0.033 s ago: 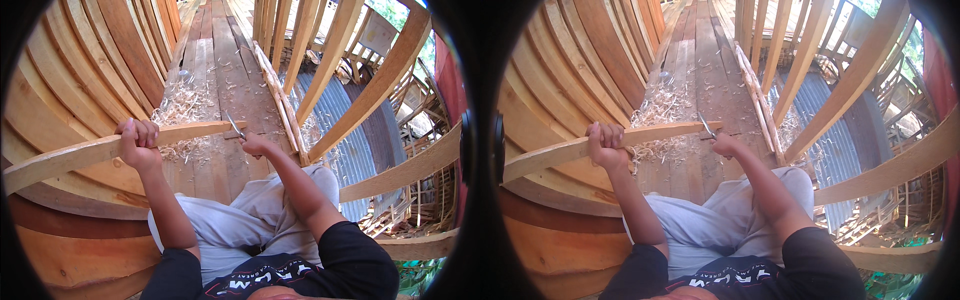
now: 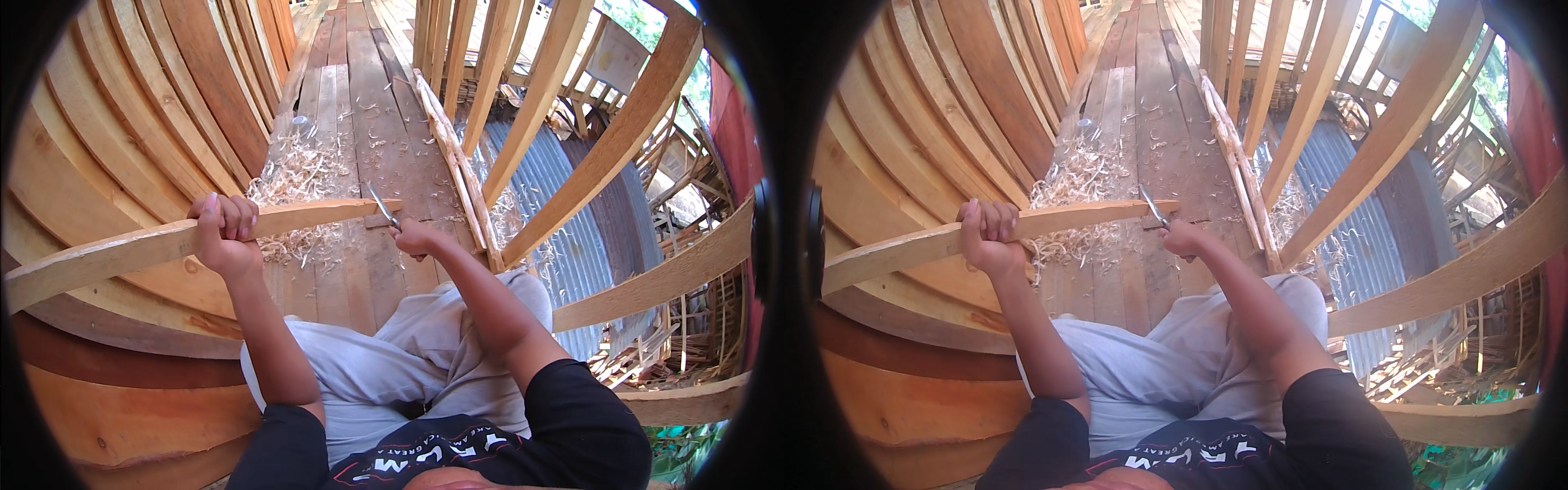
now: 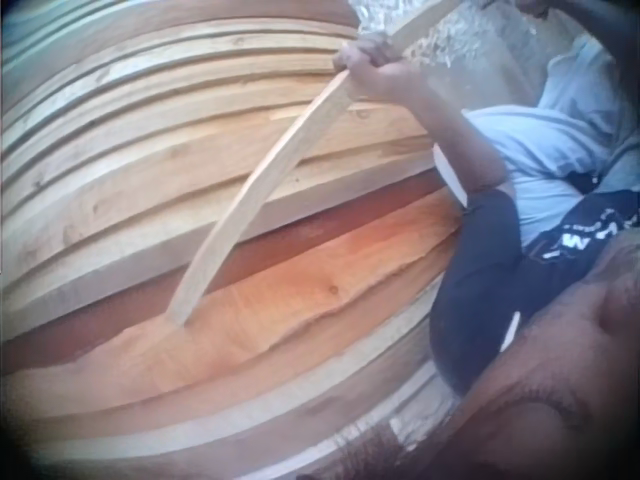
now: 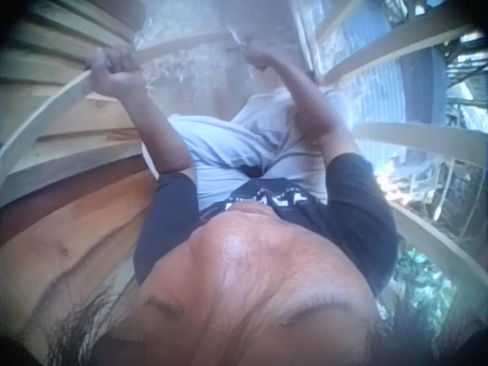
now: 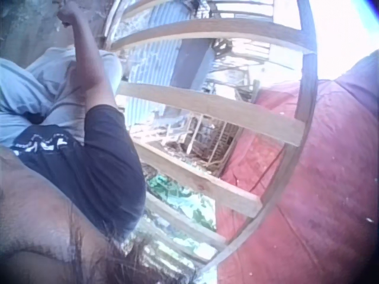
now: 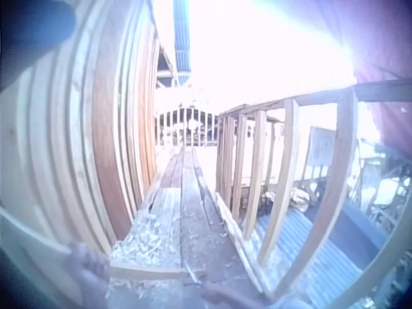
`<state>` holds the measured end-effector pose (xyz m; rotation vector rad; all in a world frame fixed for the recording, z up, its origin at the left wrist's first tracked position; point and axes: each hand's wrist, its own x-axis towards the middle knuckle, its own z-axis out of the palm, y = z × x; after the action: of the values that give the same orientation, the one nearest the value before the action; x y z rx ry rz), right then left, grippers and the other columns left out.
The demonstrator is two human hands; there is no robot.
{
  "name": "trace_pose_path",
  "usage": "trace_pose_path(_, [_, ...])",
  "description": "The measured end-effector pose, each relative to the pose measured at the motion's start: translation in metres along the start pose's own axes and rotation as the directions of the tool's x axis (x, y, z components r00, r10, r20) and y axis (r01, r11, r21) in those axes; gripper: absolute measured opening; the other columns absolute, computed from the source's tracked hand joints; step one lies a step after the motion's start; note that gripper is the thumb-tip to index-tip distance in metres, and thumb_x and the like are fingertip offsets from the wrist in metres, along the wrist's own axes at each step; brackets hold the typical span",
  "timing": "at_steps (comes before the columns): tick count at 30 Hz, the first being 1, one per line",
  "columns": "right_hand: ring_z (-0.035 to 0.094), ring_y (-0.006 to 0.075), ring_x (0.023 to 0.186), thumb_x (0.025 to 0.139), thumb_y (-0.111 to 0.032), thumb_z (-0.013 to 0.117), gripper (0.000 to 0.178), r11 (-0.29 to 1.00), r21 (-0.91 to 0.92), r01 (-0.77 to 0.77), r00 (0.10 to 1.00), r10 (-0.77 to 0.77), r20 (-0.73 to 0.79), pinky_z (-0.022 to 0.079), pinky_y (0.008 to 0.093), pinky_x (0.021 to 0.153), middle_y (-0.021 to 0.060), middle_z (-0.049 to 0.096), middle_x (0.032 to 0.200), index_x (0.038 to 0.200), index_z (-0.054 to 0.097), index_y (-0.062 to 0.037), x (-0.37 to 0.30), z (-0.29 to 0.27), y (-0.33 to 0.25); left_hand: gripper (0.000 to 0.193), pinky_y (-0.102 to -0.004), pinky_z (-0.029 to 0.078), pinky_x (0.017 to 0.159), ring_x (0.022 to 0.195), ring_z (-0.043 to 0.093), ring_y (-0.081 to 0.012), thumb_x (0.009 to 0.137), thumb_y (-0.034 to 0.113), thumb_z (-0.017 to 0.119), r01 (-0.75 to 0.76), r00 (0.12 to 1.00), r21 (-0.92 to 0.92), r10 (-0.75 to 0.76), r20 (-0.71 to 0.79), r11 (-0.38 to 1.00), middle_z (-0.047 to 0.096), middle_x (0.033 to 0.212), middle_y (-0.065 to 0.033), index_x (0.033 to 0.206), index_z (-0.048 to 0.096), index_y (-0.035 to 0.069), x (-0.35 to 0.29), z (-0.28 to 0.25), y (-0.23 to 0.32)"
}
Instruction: The person sits cross-legged on a wooden floor and uses a knife to carve a long, thin piece of wood. They repeatedly shave off thin layers of wood, creating shavings that accumulate on the floor.
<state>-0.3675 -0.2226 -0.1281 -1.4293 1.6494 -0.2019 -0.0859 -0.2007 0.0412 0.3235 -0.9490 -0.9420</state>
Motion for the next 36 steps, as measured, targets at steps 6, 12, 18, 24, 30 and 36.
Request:
trace_pose_path(6, [0.055,0.0179,0.051,0.097,-0.035,0.051,0.037,0.96,0.078,0.268,0.957,-0.256,-0.134,0.044,0.0345,0.047,0.0094,0.057,0.066,0.091,0.054,0.0011,-0.008,-0.006,0.005,0.033,-0.028,0.033,0.048,0.043,0.032,-0.0108,0.091,0.018,0.052,-0.035,0.97,-0.071,0.051,0.236,0.997,0.03,0.049,0.0016,0.064,0.035,0.014,-0.008,-0.002,-0.004])
trace_pose_path(12, [0.06,0.0142,0.064,0.09,-0.028,0.065,0.028,0.837,0.326,0.44,0.882,-0.333,-0.334,0.047,0.0325,0.06,0.0074,0.064,0.075,0.096,0.059,-0.0011,-0.014,0.0,-0.005,0.026,-0.0279,0.038,0.054,0.051,0.041,-0.0125,0.091,0.02,0.056,-0.02,0.936,-0.074,0.045,0.348,0.997,0.038,0.056,-0.0004,0.07,0.041,0.012,0.002,0.038,-0.014])
trace_pose_path(18, [0.056,0.0119,0.057,0.096,-0.052,0.048,0.054,0.699,0.662,0.27,0.96,-0.146,-0.237,0.045,0.0297,0.053,0.002,0.059,0.064,0.084,0.065,-0.002,0.001,-0.007,-0.004,0.022,-0.0287,0.039,0.06,0.057,0.042,-0.0139,0.087,0.017,0.058,0.109,0.936,-0.05,-0.085,0.341,0.993,0.039,0.061,-0.0014,0.072,0.043,0.012,0.045,0.098,-0.041])
trace_pose_path(24, [0.056,0.0247,0.057,0.1,-0.05,0.033,0.061,0.764,0.549,0.339,0.889,-0.068,-0.454,0.047,0.0386,0.062,0.009,0.056,0.062,0.077,0.065,-0.0024,0.013,-0.011,-0.011,0.023,-0.0274,0.037,0.051,0.05,0.041,-0.0139,0.081,0.014,0.063,0.025,0.993,0.051,-0.031,0.112,0.998,0.04,0.055,-0.0016,0.069,0.044,0.012,0.063,0.154,-0.069])
trace_pose_path(30, [0.063,0.037,0.075,0.101,-0.039,0.033,0.055,0.83,0.243,0.502,0.69,-0.215,-0.692,0.047,0.047,0.075,0.019,0.062,0.072,0.078,0.063,0.0011,0.005,-0.025,-0.015,0.024,-0.0271,0.038,0.05,0.051,0.043,-0.0132,0.079,0.013,0.065,0.041,0.991,0.066,-0.05,0.128,0.997,0.041,0.056,-0.0016,0.068,0.044,0.011,0.067,0.17,-0.078])
trace_pose_path(36, [0.065,0.0414,0.086,0.101,-0.036,0.033,0.052,0.864,0.175,0.472,0.671,-0.224,-0.707,0.047,0.0492,0.082,0.0236,0.067,0.085,0.089,0.066,0.0017,-0.044,-0.031,-0.06,0.026,-0.0276,0.038,0.051,0.05,0.042,-0.0141,0.078,0.014,0.064,-0.001,0.999,0.156,-0.004,0.034,0.988,0.04,0.055,-0.0018,0.064,0.043,0.011,0.07,0.168,-0.071])
